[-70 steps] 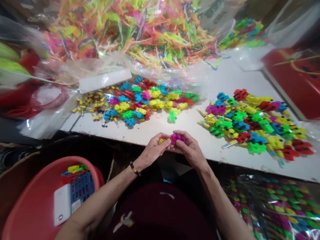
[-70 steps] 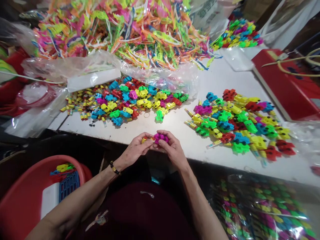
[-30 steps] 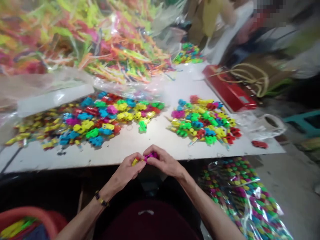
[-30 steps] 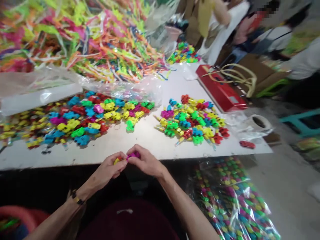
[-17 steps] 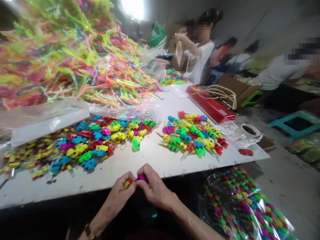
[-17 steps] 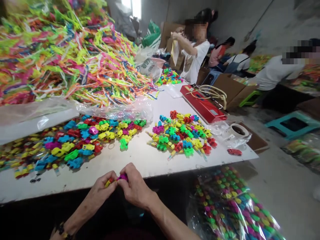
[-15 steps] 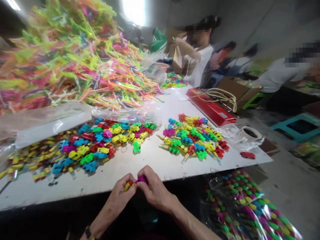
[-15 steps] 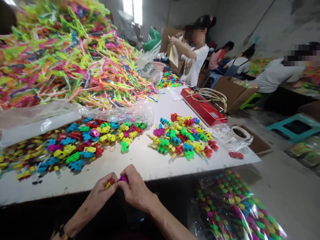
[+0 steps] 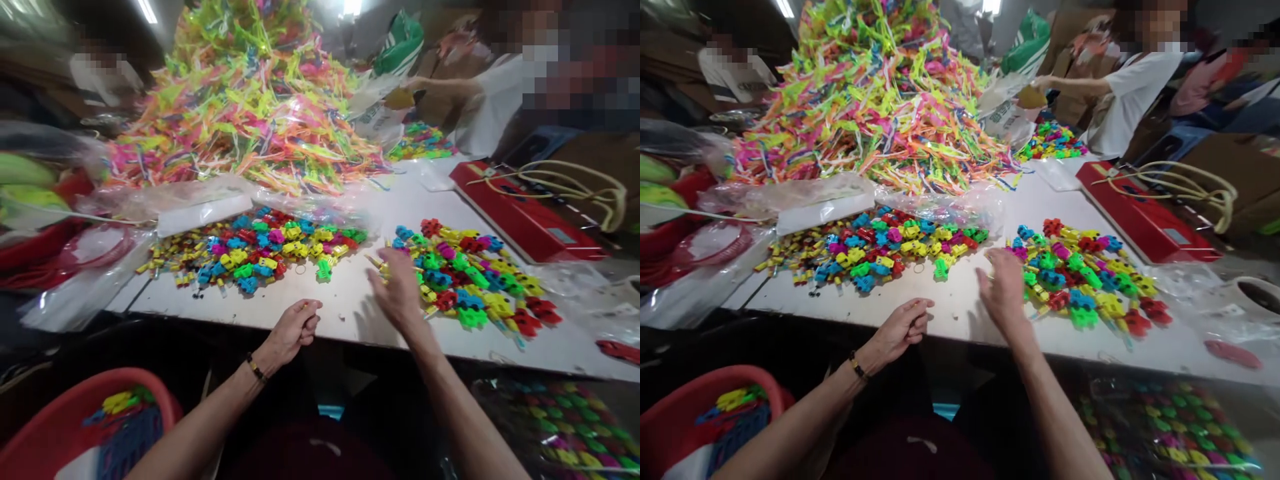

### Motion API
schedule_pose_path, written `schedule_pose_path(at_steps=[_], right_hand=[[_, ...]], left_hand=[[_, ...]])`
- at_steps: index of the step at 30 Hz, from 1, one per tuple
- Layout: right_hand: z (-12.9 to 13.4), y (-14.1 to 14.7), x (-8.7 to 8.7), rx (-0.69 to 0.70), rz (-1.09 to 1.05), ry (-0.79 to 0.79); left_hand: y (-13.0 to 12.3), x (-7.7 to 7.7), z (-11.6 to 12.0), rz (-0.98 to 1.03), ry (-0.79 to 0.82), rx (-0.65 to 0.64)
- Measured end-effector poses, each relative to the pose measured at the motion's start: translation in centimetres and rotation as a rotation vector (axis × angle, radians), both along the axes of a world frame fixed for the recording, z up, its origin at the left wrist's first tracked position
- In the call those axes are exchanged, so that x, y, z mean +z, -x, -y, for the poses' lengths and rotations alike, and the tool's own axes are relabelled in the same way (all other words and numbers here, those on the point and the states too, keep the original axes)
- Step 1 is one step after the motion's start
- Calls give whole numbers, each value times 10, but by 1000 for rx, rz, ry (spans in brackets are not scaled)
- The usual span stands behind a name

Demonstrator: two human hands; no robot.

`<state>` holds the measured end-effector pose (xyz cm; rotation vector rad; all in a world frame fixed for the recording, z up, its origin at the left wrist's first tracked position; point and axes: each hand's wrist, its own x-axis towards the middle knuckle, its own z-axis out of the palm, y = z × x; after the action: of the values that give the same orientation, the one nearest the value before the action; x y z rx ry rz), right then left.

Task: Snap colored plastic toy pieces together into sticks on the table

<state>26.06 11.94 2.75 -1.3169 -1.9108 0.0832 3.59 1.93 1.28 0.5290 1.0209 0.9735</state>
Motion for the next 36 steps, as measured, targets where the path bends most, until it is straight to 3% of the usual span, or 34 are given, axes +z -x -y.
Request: schedule_pose_path(at_steps=[2,4,6,8,12,15,20,26,30,33,36], right_hand=[[-4,49,-11,108,52,215],[-10,87,-21,74,95,391],[-14,102,-28,34,42,461],[-12,95,-30,97,-144,498],[15,65,-25,433,-760,761],[44,57,-24,503,-1047,846],[70,57,-27,472,-1018,878],[70,66,-23,447,-1153,1190],[63,69,-24,416,-1137,1125],[64,60,-22,445,-1105,1092],[69,50,-15,497,-972,1048]], left_hand=[[-4,3,-2,31,-28,-6],[-4,7,-4,30,-67,7],[2,9,-4,-4,-105,40],[11,9,-4,-58,-133,84],[16,4,-2,-74,-174,166],[4,-1,-2,-21,-192,120],[-6,-4,-2,-110,-174,54],[-2,-8,3,-340,-388,42],[2,-7,7,-318,-342,-10],[10,-3,8,-254,-266,-121],[15,1,10,-291,-308,-188]])
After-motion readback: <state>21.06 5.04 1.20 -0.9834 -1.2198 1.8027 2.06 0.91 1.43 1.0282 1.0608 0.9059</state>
